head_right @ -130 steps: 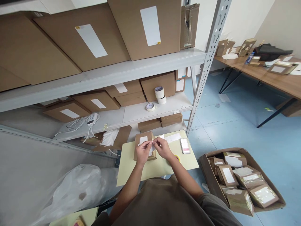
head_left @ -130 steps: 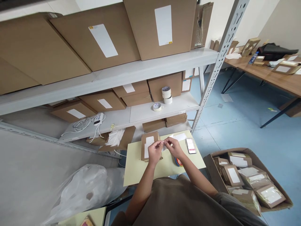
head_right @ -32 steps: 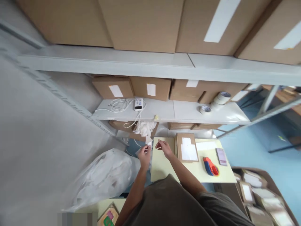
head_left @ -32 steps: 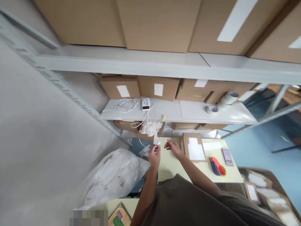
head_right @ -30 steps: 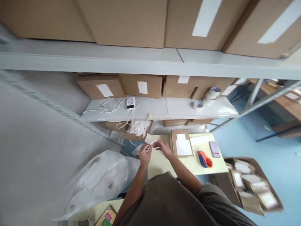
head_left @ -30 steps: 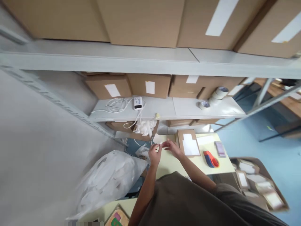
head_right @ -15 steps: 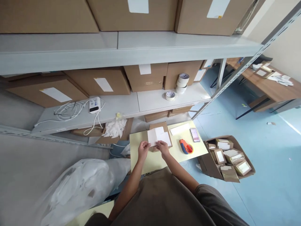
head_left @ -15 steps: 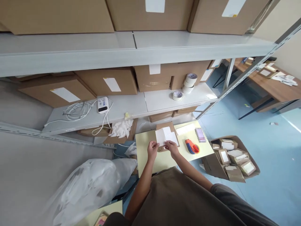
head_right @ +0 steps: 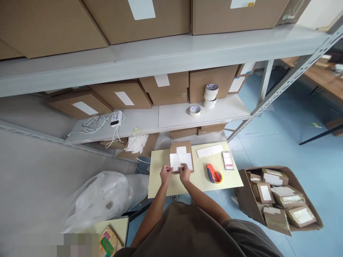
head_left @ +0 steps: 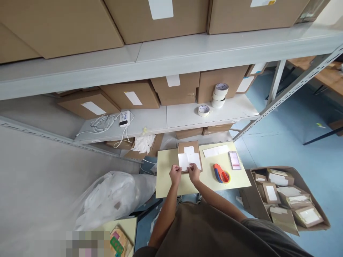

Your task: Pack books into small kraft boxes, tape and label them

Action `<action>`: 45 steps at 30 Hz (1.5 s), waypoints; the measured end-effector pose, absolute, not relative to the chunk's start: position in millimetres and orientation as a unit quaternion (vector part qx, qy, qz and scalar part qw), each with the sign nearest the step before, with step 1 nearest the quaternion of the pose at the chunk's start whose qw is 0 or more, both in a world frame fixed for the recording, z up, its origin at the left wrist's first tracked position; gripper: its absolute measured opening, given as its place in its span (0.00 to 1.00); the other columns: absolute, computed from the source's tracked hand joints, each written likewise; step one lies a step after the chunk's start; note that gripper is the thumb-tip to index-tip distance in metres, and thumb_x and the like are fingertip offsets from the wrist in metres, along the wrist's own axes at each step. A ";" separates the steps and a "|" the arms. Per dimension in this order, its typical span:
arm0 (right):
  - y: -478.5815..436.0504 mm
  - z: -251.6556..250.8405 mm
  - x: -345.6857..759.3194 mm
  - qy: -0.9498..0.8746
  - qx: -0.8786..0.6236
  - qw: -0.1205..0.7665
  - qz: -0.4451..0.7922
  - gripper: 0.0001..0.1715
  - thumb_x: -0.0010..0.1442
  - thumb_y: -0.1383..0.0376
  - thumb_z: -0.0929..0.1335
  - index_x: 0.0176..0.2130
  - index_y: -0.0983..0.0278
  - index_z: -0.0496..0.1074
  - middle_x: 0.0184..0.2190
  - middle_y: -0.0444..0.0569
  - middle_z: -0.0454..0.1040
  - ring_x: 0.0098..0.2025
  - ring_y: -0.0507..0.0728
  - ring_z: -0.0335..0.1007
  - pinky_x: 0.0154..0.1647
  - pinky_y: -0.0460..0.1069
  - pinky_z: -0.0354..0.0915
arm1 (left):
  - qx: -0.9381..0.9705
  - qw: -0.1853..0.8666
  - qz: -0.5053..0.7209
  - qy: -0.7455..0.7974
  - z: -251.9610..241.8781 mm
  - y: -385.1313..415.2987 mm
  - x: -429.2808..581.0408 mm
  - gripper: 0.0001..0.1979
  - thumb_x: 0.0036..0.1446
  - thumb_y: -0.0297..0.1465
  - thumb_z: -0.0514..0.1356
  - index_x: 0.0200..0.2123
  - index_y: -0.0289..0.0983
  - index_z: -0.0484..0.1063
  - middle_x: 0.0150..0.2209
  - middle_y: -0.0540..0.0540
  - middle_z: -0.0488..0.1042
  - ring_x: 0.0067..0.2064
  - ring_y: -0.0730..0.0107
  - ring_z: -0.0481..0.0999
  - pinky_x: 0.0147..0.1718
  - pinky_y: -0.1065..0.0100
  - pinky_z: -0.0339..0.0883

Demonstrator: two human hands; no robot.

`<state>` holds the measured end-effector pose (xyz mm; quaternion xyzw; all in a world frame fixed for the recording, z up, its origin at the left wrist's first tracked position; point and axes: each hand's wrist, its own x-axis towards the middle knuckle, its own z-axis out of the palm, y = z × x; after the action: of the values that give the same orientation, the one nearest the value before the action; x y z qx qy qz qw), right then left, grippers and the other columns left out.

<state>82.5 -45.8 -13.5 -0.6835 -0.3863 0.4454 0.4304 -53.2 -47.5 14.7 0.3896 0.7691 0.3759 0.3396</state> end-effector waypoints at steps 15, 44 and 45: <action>-52.5 -41.1 72.4 -0.421 -0.719 0.415 0.365 0.09 0.52 0.58 0.68 0.34 0.58 0.67 0.23 0.42 0.73 0.27 0.59 0.71 0.33 0.50 0.64 | 0.439 0.365 0.348 0.743 -5.9 -48.8 -64.4 0.07 0.53 0.32 0.66 0.29 0.42 0.68 0.30 0.49 0.79 0.34 0.64 0.80 0.38 0.68 0.68; -43.4 -2.5 60.6 -0.495 -0.821 0.086 0.270 0.05 0.62 0.66 0.71 0.38 0.60 0.70 0.33 0.49 0.78 0.35 0.58 0.73 0.35 0.48 0.56 | 0.650 0.316 0.008 0.691 21.4 -21.3 -86.3 0.11 0.63 0.38 0.65 0.45 0.39 0.79 0.44 0.37 0.84 0.46 0.56 0.83 0.41 0.65 0.67; -42.5 1.0 62.7 -0.492 -0.825 0.065 0.270 0.06 0.63 0.63 0.72 0.40 0.60 0.71 0.34 0.50 0.79 0.37 0.59 0.74 0.36 0.49 0.57 | 0.650 0.314 -0.011 0.692 20.7 -18.5 -90.1 0.14 0.63 0.42 0.65 0.44 0.37 0.80 0.45 0.35 0.83 0.48 0.53 0.83 0.42 0.64 0.67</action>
<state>62.7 -42.5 1.0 -0.8250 -0.4923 0.2699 0.0650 -90.1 -18.5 20.7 0.6502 0.6916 -0.0109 0.3142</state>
